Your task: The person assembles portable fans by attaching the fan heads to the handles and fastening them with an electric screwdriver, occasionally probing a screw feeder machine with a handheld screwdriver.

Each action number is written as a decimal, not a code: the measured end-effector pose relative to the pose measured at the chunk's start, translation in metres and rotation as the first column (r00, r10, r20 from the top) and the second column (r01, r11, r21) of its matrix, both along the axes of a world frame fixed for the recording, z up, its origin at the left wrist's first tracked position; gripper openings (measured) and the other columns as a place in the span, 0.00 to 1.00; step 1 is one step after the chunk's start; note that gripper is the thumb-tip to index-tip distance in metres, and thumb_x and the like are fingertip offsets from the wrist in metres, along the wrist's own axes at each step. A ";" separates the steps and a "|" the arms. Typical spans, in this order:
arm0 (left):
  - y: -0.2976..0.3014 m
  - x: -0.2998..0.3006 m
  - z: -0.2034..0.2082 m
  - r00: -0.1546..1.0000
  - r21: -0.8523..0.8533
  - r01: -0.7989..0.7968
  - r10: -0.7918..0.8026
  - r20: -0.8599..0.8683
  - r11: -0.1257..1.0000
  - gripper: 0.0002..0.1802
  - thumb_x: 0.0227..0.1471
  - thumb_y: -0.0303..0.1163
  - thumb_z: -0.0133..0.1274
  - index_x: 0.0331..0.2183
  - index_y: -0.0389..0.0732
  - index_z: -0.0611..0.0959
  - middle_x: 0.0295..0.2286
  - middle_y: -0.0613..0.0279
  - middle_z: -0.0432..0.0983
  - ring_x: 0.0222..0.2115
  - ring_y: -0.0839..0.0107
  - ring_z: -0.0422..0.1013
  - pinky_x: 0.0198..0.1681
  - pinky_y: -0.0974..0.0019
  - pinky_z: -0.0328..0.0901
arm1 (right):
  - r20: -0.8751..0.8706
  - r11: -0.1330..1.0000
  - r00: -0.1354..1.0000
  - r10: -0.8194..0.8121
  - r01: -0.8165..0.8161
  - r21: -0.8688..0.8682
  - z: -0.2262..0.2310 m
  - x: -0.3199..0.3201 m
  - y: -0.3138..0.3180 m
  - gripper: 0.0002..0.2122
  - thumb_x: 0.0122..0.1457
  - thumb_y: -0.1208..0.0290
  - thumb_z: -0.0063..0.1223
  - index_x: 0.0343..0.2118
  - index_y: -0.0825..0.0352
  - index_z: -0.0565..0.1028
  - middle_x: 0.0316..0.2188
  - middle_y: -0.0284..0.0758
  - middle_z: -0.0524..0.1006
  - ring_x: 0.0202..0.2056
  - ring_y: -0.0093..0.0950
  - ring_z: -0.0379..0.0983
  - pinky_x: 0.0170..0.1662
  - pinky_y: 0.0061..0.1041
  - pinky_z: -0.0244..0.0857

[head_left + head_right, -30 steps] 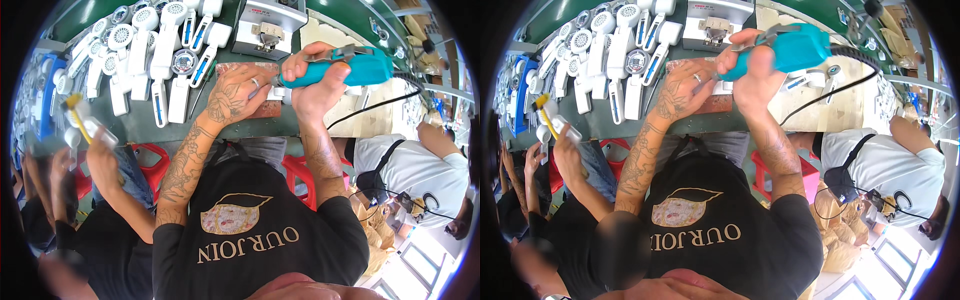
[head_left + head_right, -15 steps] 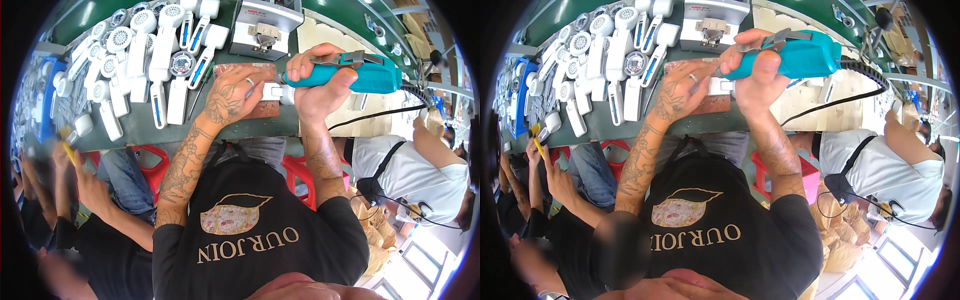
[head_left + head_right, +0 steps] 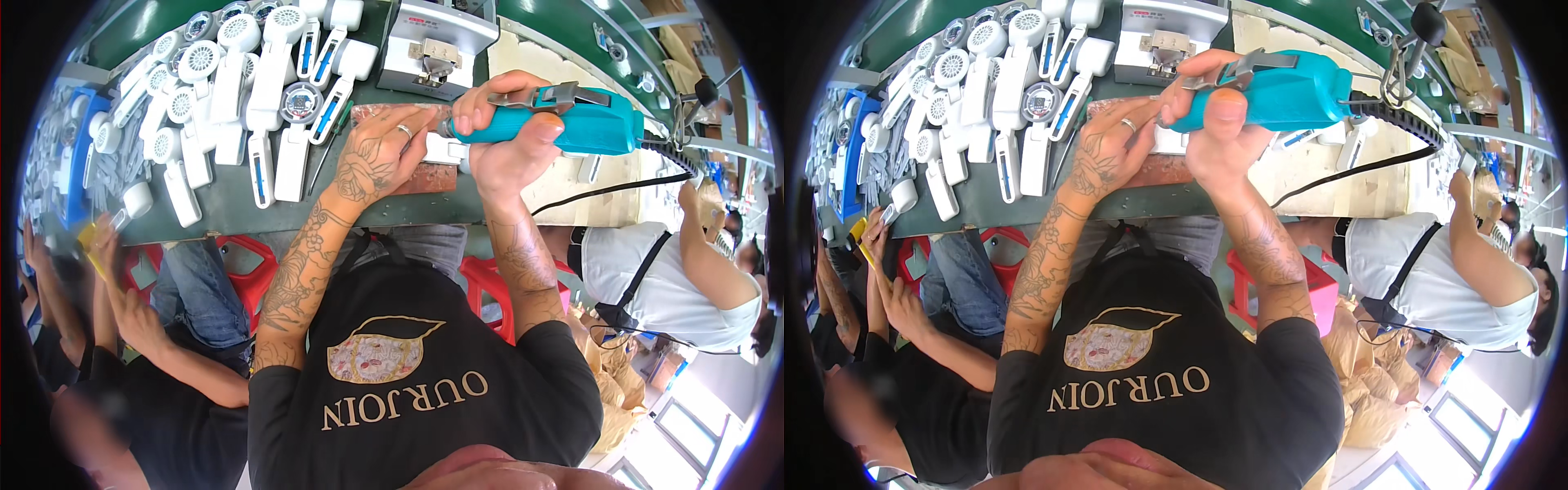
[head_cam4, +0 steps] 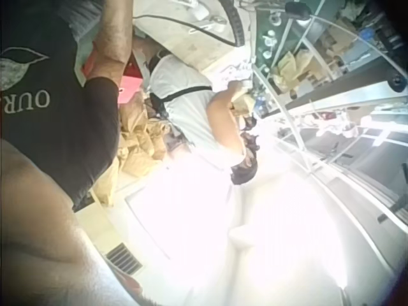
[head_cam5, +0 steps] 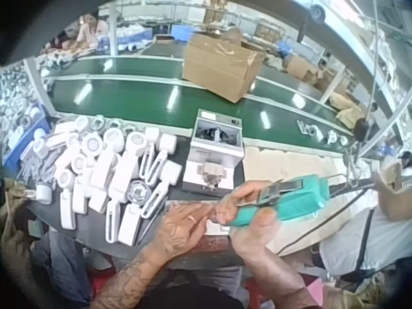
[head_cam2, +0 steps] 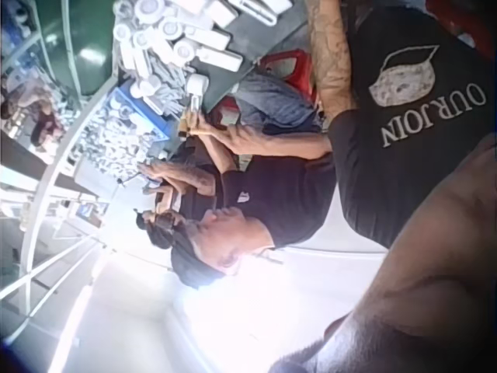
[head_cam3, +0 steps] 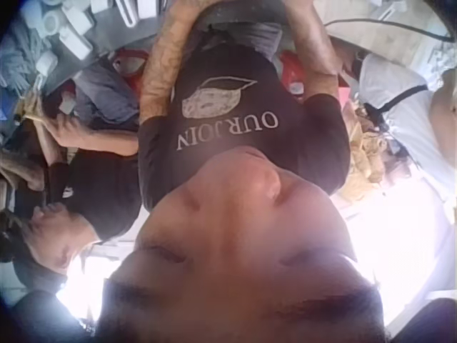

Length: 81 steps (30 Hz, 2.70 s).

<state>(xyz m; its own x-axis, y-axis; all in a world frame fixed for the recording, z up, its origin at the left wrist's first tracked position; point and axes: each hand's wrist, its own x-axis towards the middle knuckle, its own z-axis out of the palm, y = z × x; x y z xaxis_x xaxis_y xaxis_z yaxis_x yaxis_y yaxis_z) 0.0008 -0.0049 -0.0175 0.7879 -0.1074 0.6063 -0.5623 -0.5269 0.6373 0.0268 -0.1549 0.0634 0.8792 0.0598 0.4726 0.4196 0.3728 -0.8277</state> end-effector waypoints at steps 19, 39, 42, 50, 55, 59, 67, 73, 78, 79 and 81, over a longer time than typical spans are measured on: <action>0.003 -0.003 0.000 1.000 0.044 0.020 -0.020 0.017 0.999 0.08 0.49 0.26 0.63 0.35 0.40 0.87 0.34 0.60 0.83 0.36 0.58 0.80 0.41 0.58 0.74 | 0.005 0.999 0.999 0.049 -0.049 0.005 -0.009 0.000 0.004 0.34 0.59 0.39 0.61 0.44 0.76 0.73 0.22 0.34 0.74 0.25 0.26 0.73 0.30 0.26 0.69; 0.012 -0.002 0.010 0.993 0.333 0.117 -0.116 -0.021 0.936 0.23 0.53 0.51 0.62 0.47 0.51 0.87 0.42 0.69 0.79 0.44 0.64 0.72 0.50 0.58 0.67 | -0.027 0.970 0.990 -0.140 0.132 -0.202 -0.008 0.003 -0.033 0.36 0.60 0.35 0.55 0.42 0.75 0.71 0.21 0.35 0.69 0.23 0.29 0.69 0.27 0.31 0.65; 0.012 -0.003 0.010 0.992 0.339 0.128 -0.121 -0.042 0.932 0.23 0.53 0.51 0.62 0.48 0.52 0.87 0.42 0.71 0.79 0.43 0.64 0.71 0.49 0.59 0.67 | -0.014 0.975 0.992 -0.128 0.123 -0.184 -0.015 0.006 -0.033 0.35 0.60 0.36 0.56 0.42 0.75 0.71 0.21 0.35 0.69 0.22 0.29 0.69 0.27 0.31 0.65; 0.010 -0.004 0.013 0.991 0.326 0.133 -0.117 -0.068 0.936 0.22 0.52 0.51 0.63 0.47 0.53 0.87 0.42 0.73 0.79 0.41 0.66 0.70 0.47 0.60 0.67 | -0.012 0.971 0.989 -0.146 0.141 -0.193 -0.020 0.006 -0.033 0.36 0.58 0.36 0.58 0.41 0.75 0.72 0.20 0.34 0.69 0.21 0.29 0.69 0.26 0.31 0.65; 0.002 -0.004 0.019 0.995 0.283 0.083 -0.061 -0.085 0.956 0.18 0.51 0.49 0.64 0.42 0.51 0.89 0.41 0.73 0.80 0.43 0.68 0.73 0.48 0.60 0.67 | -0.027 0.978 0.986 -0.164 0.159 -0.133 -0.010 0.000 -0.029 0.37 0.56 0.32 0.57 0.40 0.73 0.71 0.19 0.34 0.69 0.20 0.28 0.68 0.26 0.32 0.65; -0.010 -0.005 0.009 1.000 0.262 0.005 0.000 -0.018 0.965 0.16 0.50 0.47 0.65 0.37 0.48 0.89 0.39 0.72 0.81 0.42 0.69 0.74 0.48 0.60 0.67 | -0.006 0.997 0.997 -0.081 0.081 -0.013 -0.007 -0.005 -0.024 0.36 0.57 0.36 0.61 0.42 0.74 0.73 0.20 0.34 0.73 0.22 0.27 0.72 0.27 0.27 0.67; -0.007 -0.004 0.005 0.990 0.346 0.000 -0.048 0.129 0.938 0.13 0.50 0.39 0.66 0.37 0.46 0.89 0.35 0.67 0.80 0.38 0.67 0.74 0.48 0.60 0.67 | -0.042 0.989 0.994 -0.098 0.092 -0.118 -0.007 -0.012 -0.016 0.39 0.57 0.28 0.51 0.40 0.72 0.70 0.18 0.34 0.68 0.20 0.28 0.67 0.26 0.30 0.64; -0.007 -0.005 0.002 0.992 0.354 -0.008 -0.037 0.119 0.935 0.15 0.50 0.43 0.66 0.38 0.45 0.89 0.36 0.68 0.81 0.39 0.66 0.75 0.50 0.59 0.67 | -0.037 0.993 0.997 -0.063 0.058 -0.107 -0.009 -0.014 -0.016 0.38 0.58 0.30 0.51 0.41 0.72 0.70 0.19 0.34 0.68 0.20 0.28 0.67 0.26 0.30 0.65; -0.007 -0.009 0.007 0.996 0.322 0.011 -0.040 0.085 0.947 0.20 0.49 0.48 0.66 0.39 0.45 0.89 0.38 0.68 0.81 0.43 0.66 0.75 0.52 0.57 0.66 | 0.017 0.979 0.994 -0.112 0.113 -0.167 -0.006 -0.009 -0.028 0.37 0.59 0.31 0.52 0.41 0.73 0.70 0.20 0.34 0.69 0.20 0.28 0.67 0.26 0.31 0.64; -0.007 -0.009 0.006 0.997 0.334 0.018 -0.043 0.070 0.942 0.21 0.48 0.50 0.66 0.39 0.45 0.88 0.39 0.68 0.81 0.44 0.66 0.75 0.52 0.56 0.66 | 0.035 0.971 0.990 -0.136 0.141 -0.192 -0.006 -0.007 -0.032 0.37 0.59 0.32 0.52 0.42 0.73 0.70 0.20 0.34 0.69 0.20 0.28 0.67 0.26 0.31 0.64; -0.008 -0.008 0.005 0.997 0.333 0.022 -0.043 0.057 0.943 0.22 0.48 0.50 0.66 0.40 0.45 0.88 0.38 0.67 0.81 0.43 0.66 0.75 0.53 0.56 0.66 | 0.029 0.972 0.990 -0.135 0.138 -0.189 -0.009 -0.001 -0.037 0.37 0.59 0.33 0.54 0.42 0.74 0.71 0.20 0.34 0.69 0.21 0.27 0.67 0.27 0.31 0.64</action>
<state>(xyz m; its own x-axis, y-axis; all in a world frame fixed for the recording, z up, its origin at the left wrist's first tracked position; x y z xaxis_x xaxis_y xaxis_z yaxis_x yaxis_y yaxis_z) -0.0076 -0.0128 -0.0129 0.7427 -0.3358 0.5794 -0.6153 -0.6835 0.3926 0.0253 -0.1920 0.0540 0.8778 0.0296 0.4782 0.4693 0.1478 -0.8706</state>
